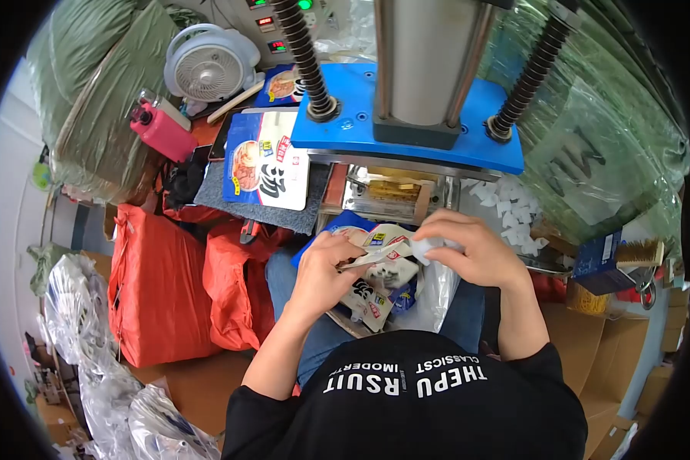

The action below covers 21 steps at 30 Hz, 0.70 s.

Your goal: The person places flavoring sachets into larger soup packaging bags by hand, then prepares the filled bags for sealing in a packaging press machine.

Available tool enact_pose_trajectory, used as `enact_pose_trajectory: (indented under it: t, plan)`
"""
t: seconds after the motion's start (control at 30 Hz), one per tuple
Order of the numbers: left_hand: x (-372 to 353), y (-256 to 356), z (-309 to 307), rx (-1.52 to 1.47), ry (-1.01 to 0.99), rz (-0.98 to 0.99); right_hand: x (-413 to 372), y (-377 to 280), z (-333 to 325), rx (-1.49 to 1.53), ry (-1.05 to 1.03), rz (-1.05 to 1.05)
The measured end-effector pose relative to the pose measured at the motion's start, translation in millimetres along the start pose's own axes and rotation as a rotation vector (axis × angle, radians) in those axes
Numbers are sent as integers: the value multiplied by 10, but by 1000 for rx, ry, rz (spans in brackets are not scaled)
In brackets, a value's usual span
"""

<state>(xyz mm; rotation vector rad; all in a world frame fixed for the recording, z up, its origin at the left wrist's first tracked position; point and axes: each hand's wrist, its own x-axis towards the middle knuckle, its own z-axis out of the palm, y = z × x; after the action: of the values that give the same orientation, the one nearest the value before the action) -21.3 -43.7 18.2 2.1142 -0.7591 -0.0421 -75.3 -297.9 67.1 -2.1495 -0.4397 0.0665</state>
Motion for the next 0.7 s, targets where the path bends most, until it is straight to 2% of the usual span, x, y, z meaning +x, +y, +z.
enact_pose_trajectory:
  t: [0.03,0.1,0.17,0.27,0.37,0.43,0.47,0.5,0.57,0.6,0.67,0.7]
  plan:
    - [-35,-26,13,-80,20,-50,-39,25,0,49,35,1]
    - [-85,-62,14,-40,2,-70,-144,87,7,155,110,17]
    - [-98,-68,46,-41,-43,-53,-187,74,-53,150,70,92]
    - [-8,-32,84,-110,-129,13,-210,83,-106,113,-156,3]
    - [-12,-22,151,-225,-228,71,-227,98,-8,149,-60,9]
    - [-112,-30,279,-714,-259,-331,-197,114,46,185,-23,-9]
    - [-138,-17,299,-744,-250,-415,-204,133,53,205,3,-8]
    - [-138,-34,270,-735,-247,-419,-221,155,46,223,31,-5]
    - [-117,-69,245,-445,-223,-338,-245,177,-18,242,62,2]
    - [-104,-78,245,-305,-213,-295,-237,174,-109,214,-11,-10]
    - [-62,-85,237,-267,-197,-229,-232,162,-253,152,-155,-32]
    - [-44,-111,237,-300,-237,-156,-235,159,-241,148,-151,-28]
